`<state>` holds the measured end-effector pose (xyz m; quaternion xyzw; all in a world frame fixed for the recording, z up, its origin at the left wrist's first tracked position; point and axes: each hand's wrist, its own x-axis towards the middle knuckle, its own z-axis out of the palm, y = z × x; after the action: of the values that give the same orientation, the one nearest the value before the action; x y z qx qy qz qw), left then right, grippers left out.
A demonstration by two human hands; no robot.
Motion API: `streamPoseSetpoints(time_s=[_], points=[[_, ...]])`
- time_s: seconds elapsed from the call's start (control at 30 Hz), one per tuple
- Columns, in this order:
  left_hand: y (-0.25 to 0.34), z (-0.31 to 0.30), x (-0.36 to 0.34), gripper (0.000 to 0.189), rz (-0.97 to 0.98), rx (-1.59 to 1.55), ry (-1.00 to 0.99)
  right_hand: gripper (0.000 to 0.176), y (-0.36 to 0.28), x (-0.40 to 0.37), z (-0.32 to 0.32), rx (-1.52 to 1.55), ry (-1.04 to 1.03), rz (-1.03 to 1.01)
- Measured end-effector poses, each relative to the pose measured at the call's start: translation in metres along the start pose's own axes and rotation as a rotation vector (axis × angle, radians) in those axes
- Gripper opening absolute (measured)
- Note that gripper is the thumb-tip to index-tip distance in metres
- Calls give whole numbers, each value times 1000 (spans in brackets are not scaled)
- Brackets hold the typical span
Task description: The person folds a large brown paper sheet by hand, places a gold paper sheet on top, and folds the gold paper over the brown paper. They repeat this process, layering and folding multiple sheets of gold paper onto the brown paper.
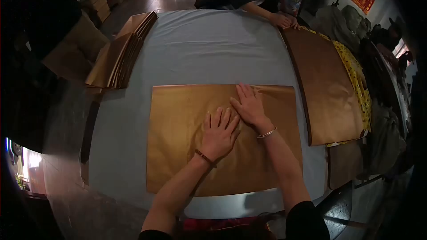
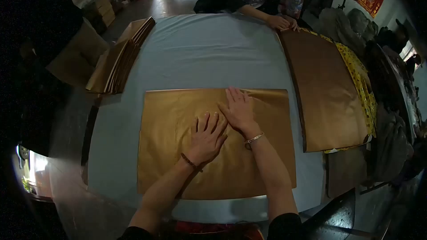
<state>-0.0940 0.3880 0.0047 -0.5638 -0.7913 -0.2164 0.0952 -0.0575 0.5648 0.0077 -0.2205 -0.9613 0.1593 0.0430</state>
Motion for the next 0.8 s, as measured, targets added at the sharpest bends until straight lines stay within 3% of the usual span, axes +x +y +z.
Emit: streamPoseSetpoints(time_s=[0.13,0.2,0.37,0.43,0.5,0.57,0.6,0.67,0.7,0.8], points=[[0,1,-1,43,7,29,-23,69,66,-20,1,-99,153,175],[2,2,0,40,8,39,40,70,94,-32,-5,-195,277,373],[2,3,-1,41,-2,58,-32,67,130,-42,-29,-252,234,554],[2,1,-1,42,-5,49,-34,65,103,-30,-24,-357,442,489],[1,1,0,43,0,46,-24,64,44,-14,-5,-294,551,109],[-4,7,-2,42,-40,31,-82,58,-29,-7,-2,-181,182,-241],[-4,10,-2,43,-50,-2,-140,58,-46,-1,7,-170,179,-256],[-4,7,0,42,-84,-75,-122,53,-68,13,18,-73,15,-475],[-3,5,-1,42,-58,-43,-128,53,-63,20,9,-208,-95,-590],[-1,6,-2,42,-29,-31,-53,52,-6,33,22,-219,31,-444]])
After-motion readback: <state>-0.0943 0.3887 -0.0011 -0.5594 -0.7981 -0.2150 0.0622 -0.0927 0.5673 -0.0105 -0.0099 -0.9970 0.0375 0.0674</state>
